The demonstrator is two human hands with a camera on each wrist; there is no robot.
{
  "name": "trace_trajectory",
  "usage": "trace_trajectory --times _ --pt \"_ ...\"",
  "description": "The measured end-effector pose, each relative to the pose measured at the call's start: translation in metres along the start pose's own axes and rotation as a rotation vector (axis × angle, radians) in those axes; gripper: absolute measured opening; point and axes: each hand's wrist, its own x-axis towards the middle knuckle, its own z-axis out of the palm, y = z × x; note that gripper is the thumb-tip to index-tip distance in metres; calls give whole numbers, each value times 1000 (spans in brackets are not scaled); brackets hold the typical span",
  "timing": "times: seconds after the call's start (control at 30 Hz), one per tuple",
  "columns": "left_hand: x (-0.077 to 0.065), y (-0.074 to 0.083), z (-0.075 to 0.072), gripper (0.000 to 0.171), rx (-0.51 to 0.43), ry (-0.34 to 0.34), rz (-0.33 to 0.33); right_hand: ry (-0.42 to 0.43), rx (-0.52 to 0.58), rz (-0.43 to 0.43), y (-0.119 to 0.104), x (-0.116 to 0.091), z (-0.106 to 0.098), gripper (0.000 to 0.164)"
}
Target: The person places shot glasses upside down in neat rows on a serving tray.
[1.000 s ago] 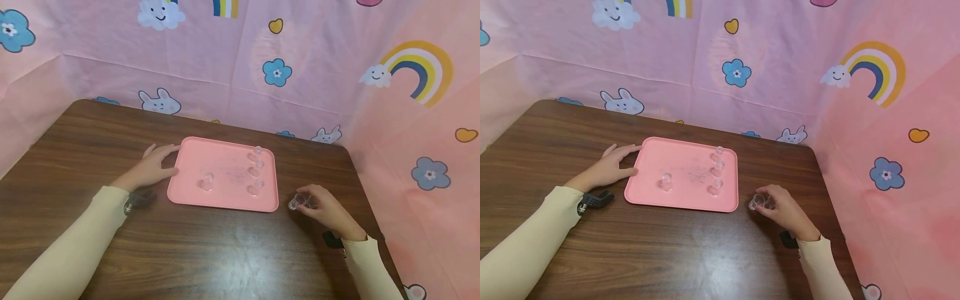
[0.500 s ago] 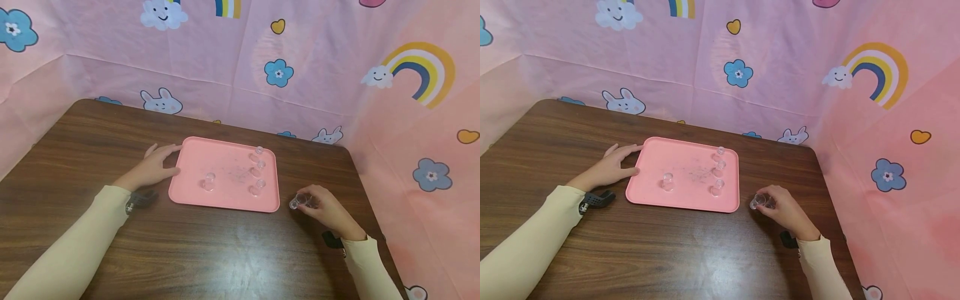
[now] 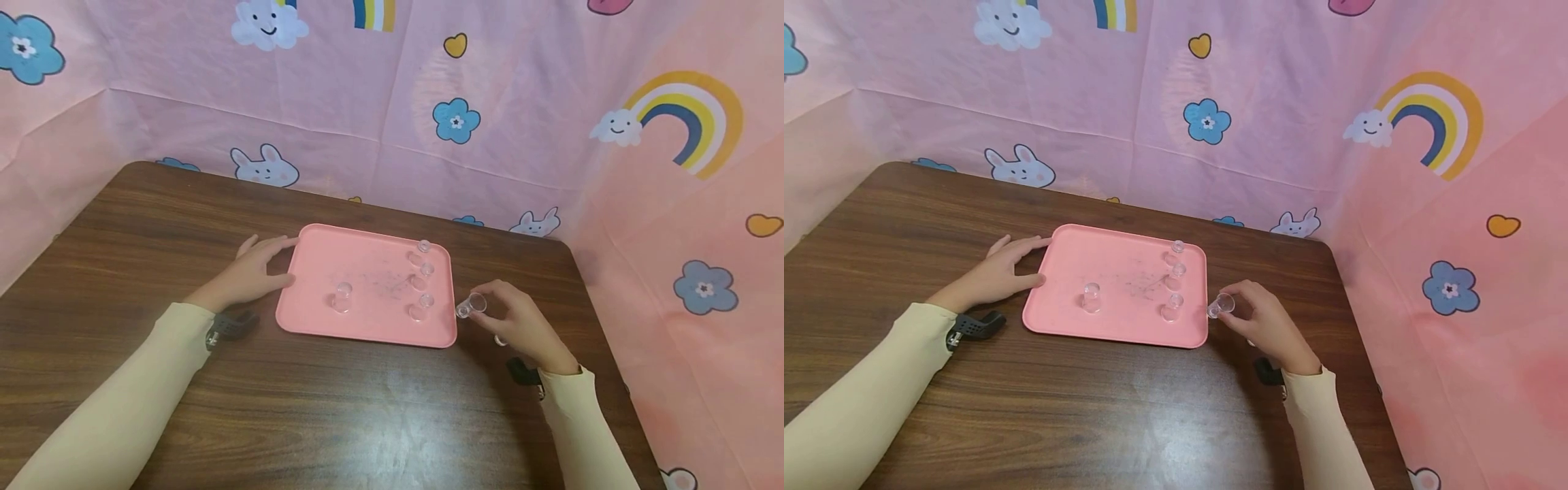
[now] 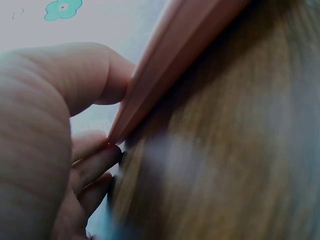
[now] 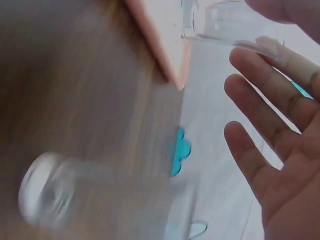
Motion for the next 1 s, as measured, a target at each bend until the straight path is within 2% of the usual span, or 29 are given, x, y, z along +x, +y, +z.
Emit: trace_trajectory --times 0.17,0.4,0.6,1.0 --pt "0 -2 1 72 8 -7 -4 63 22 -23 -12 22 8 32" --pt "1 -2 0 73 9 1 2 165 80 -103 -26 52 17 31" --pt "0 -1 0 72 10 -1 -4 159 194 -132 -39 71 28 32" --pt "-1 -2 0 71 -1 11 9 121 280 -203 -68 100 56 32"
